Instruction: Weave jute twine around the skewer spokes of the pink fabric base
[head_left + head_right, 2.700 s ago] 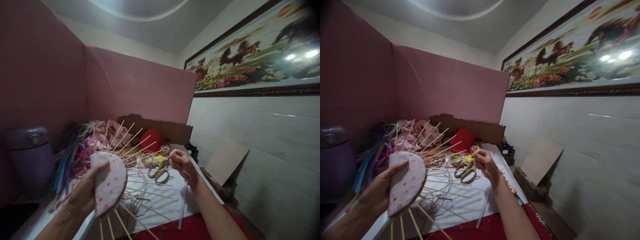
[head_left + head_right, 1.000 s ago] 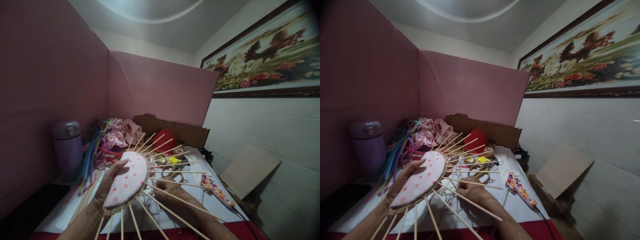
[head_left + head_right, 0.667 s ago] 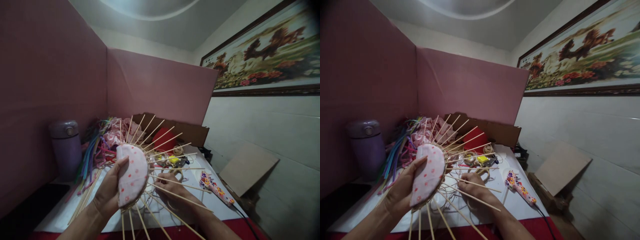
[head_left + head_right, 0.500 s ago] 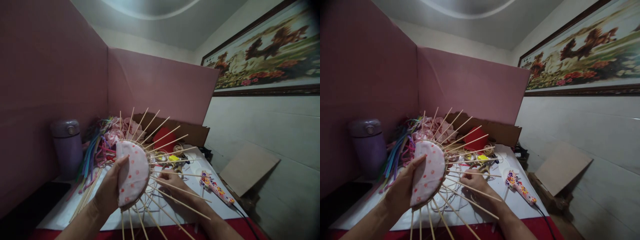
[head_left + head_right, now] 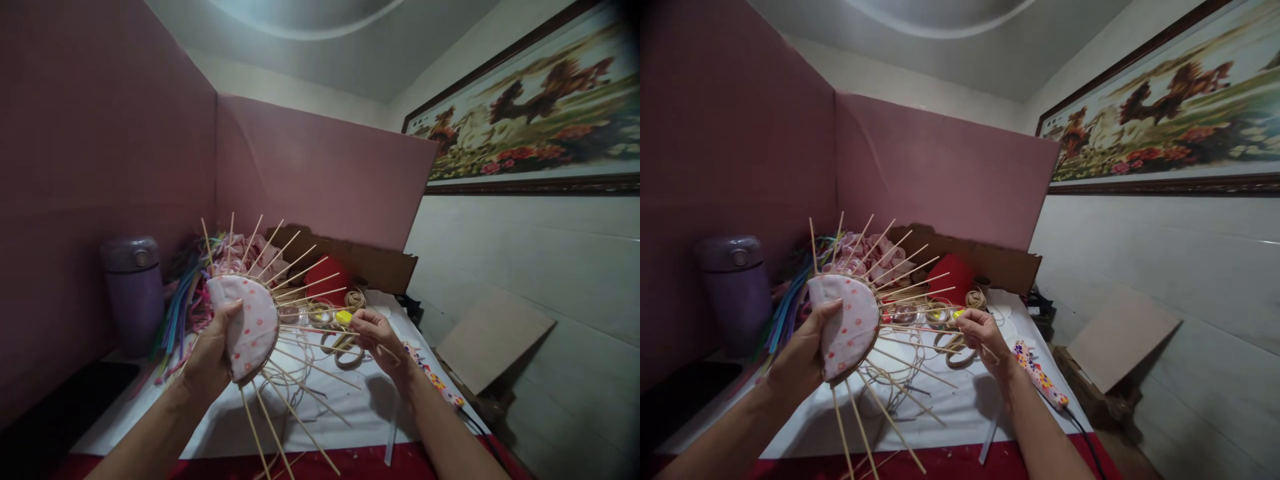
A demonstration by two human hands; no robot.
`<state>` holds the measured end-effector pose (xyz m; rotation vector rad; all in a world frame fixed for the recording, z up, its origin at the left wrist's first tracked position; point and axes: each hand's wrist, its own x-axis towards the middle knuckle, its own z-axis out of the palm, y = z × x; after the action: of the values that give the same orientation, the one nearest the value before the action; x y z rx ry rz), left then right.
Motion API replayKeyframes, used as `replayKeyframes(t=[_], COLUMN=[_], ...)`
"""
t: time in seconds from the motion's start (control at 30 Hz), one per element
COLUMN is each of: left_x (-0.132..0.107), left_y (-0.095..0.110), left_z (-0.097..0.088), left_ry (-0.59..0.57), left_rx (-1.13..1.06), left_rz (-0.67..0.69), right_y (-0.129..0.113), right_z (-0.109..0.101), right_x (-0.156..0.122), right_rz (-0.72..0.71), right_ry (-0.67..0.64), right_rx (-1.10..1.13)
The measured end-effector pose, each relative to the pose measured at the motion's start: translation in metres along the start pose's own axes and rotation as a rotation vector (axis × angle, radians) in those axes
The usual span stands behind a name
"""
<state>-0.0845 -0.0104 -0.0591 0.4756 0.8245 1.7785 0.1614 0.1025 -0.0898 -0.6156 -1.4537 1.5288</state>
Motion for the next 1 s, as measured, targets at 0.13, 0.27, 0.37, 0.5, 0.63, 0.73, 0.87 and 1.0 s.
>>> replayKeyframes(t=[0.13, 0.27, 0.37, 0.5, 0.63, 0.73, 0.87, 1.0], left_x=[0.001, 0.0, 0.0, -0.001, 0.0, 0.0, -0.003, -0.007], left_y=[0.002, 0.002, 0.002, 0.002, 0.003, 0.002, 0.0, 0.0], left_z=[0.0, 0.002, 0.003, 0.003, 0.004, 0.004, 0.002, 0.004], left_ry=[-0.022, -0.007, 0.008, -0.001, 0.019, -0.018, -0.076, -0.133], left_rx=[0.03, -0.021, -0.072, -0.105, -0.125, -0.164, -0.205, -0.265], left_rz=[-0.006, 0.009, 0.005, 0.023, 0.035, 0.003, -0.045, -0.109], right_y=[-0.007, -0.016, -0.023, -0.029, -0.021, -0.008, 0.008, 0.018], right_z=[0.001, -0.001, -0.003, -0.005, -0.003, 0.003, 0.021, 0.042], right_x=[-0.003, -0.009, -0.014, -0.016, -0.013, -0.009, -0.008, -0.015], right_rz=[-0.052, -0.08, -0.051, -0.058, 0.09, 0.159, 0.241, 0.28], right_ry=[0.006, -0.067, -0.135, -0.122, -0.18, -0.222, -0.312, -0.489], right_rx=[-0.004, -0.057, -0.095, -0.072, -0.098, -0.119, -0.395, -0.508])
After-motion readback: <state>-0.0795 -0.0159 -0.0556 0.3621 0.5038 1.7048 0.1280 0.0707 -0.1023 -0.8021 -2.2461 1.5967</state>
